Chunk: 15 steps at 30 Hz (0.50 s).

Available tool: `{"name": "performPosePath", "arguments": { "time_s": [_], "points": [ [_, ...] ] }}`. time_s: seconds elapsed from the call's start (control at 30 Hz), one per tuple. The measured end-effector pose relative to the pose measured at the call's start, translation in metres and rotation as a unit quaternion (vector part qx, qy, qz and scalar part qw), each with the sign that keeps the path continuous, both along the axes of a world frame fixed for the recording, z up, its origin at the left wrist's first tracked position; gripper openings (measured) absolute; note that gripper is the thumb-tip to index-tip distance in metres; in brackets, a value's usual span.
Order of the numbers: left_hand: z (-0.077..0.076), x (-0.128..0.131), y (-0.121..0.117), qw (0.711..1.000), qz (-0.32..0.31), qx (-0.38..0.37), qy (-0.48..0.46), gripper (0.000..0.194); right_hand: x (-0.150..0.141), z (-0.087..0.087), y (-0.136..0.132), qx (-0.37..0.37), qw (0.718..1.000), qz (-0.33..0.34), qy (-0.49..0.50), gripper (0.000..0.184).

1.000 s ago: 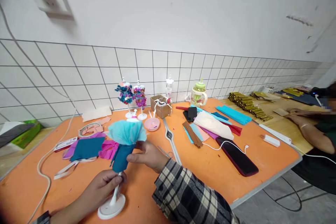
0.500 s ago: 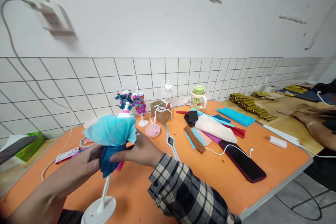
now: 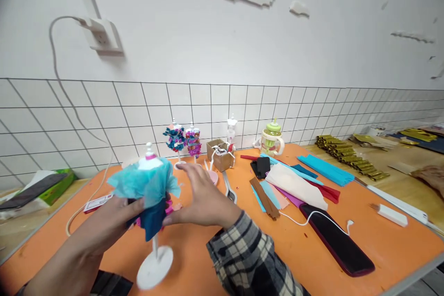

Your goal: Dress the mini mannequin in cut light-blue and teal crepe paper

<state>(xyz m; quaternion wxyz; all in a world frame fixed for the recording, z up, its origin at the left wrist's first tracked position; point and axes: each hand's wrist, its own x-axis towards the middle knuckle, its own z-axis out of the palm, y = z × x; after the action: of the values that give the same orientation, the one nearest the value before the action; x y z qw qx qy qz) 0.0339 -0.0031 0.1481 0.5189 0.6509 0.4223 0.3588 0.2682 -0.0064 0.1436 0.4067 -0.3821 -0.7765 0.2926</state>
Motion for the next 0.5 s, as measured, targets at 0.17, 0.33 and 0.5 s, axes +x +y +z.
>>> {"name": "performPosePath", "arguments": {
  "time_s": [0.17, 0.33, 0.5],
  "points": [
    [0.005, 0.005, -0.005, 0.994, -0.014, 0.039, 0.103, 0.054, 0.026, 0.025, -0.024, 0.195, 0.98, -0.043, -0.001, 0.056],
    [0.003, 0.017, -0.012, 0.988, -0.047, 0.029, 0.146, 0.059, 0.008, 0.026, -0.034, 0.268, 0.958, -0.102, 0.0, 0.035],
    [0.003, 0.021, -0.016, 0.99, -0.032, -0.01, 0.139, 0.06, -0.003, 0.021, -0.03, 0.276, 0.948, -0.154, 0.028, 0.02]
  ]
}}
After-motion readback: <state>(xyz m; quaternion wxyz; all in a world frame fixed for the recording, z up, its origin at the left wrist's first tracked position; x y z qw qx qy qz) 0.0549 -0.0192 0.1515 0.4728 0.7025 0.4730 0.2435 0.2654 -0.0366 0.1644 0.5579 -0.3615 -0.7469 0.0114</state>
